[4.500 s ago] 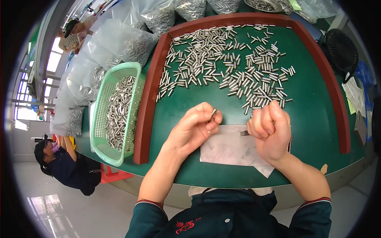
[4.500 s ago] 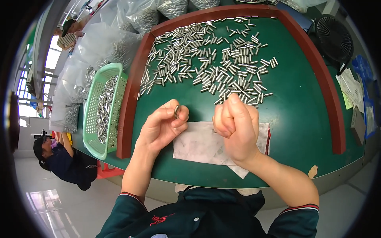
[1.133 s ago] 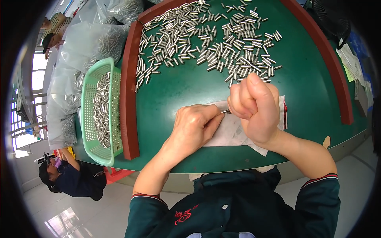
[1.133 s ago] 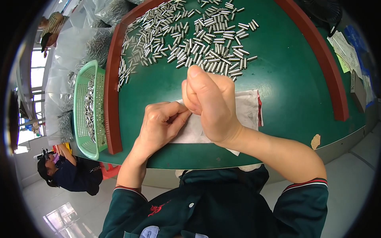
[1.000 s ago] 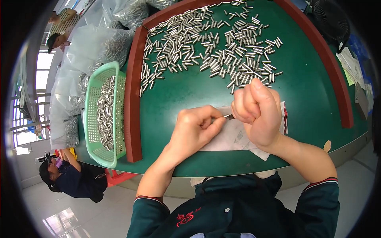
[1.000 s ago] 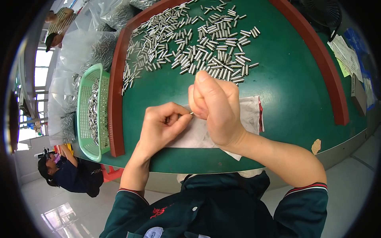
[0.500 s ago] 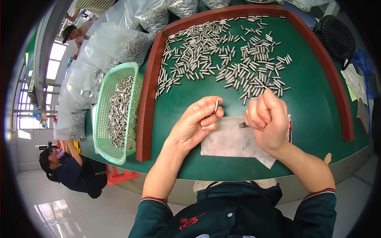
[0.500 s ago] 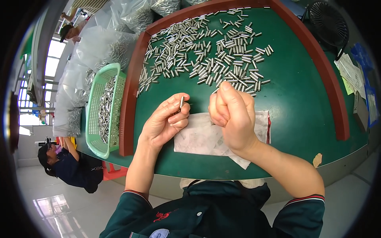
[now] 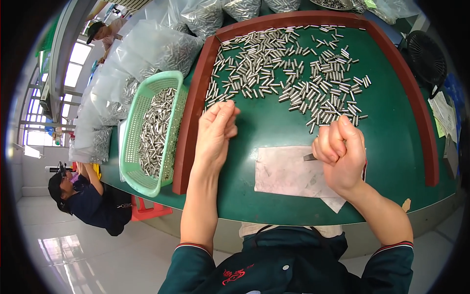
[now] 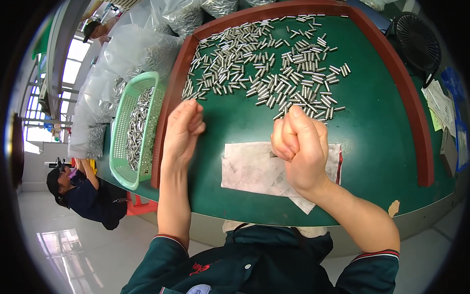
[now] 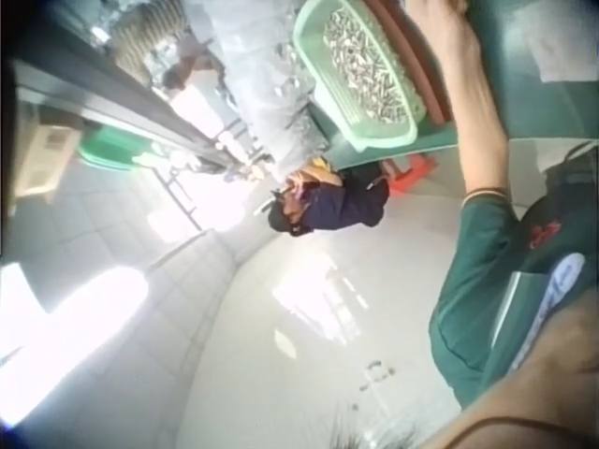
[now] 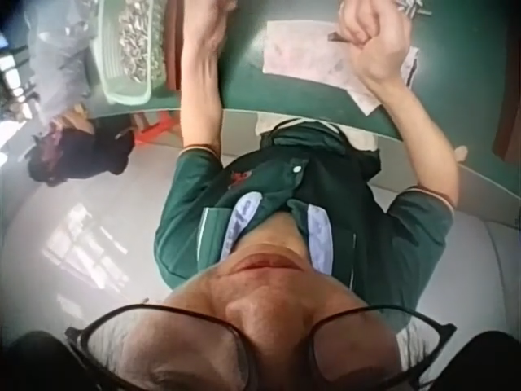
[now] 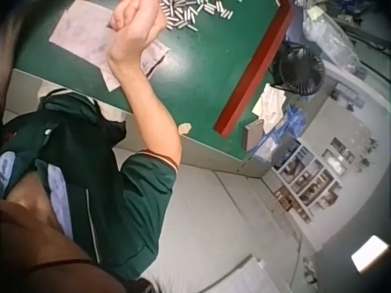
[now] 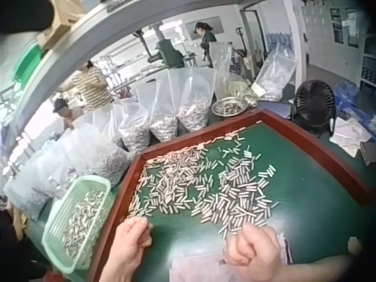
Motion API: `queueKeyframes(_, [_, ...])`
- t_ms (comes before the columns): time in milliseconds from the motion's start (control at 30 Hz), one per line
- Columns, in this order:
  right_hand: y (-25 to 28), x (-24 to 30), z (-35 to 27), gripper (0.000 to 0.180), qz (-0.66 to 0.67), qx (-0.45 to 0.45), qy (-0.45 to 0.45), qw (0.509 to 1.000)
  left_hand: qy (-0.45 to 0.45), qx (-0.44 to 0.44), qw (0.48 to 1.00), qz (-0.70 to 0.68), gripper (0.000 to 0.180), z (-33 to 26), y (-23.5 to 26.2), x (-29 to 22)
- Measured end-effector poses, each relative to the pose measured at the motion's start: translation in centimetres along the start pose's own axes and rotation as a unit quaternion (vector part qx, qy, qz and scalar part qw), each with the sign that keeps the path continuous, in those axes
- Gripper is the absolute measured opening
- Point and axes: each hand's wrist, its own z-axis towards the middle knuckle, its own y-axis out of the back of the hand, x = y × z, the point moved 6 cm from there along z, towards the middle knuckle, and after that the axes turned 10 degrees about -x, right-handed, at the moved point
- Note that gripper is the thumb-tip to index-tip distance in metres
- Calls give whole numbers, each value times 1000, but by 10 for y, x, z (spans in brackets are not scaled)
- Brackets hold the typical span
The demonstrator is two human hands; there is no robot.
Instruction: Assembling small cylindrical metal components using a precision hand tool at a factory workbench.
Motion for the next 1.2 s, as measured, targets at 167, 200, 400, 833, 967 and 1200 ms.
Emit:
queueKeyframes(167, [-1,0,-1,44,-17,4,-1,1000,-318,-146,850,394,12,12,21,-25])
queueKeyframes(200, [-1,0,0,44,-19,3,-3,1000,-327,-157,813,455,12,13,16,-24])
queueKeyframes(400, [-4,0,2,44,-16,-2,-8,1000,-407,-140,733,526,10,17,3,-23])
queueKeyframes(833, [-2,0,2,44,-30,-4,-13,999,-436,314,724,432,17,-85,-83,-2])
queueKeyframes(967, [-2,1,2,44,-31,-8,-13,999,-408,319,751,410,16,-80,-81,9])
queueKeyframes(1200, [1,-1,2,43,10,0,-9,1000,-339,240,776,475,16,-74,-80,11])
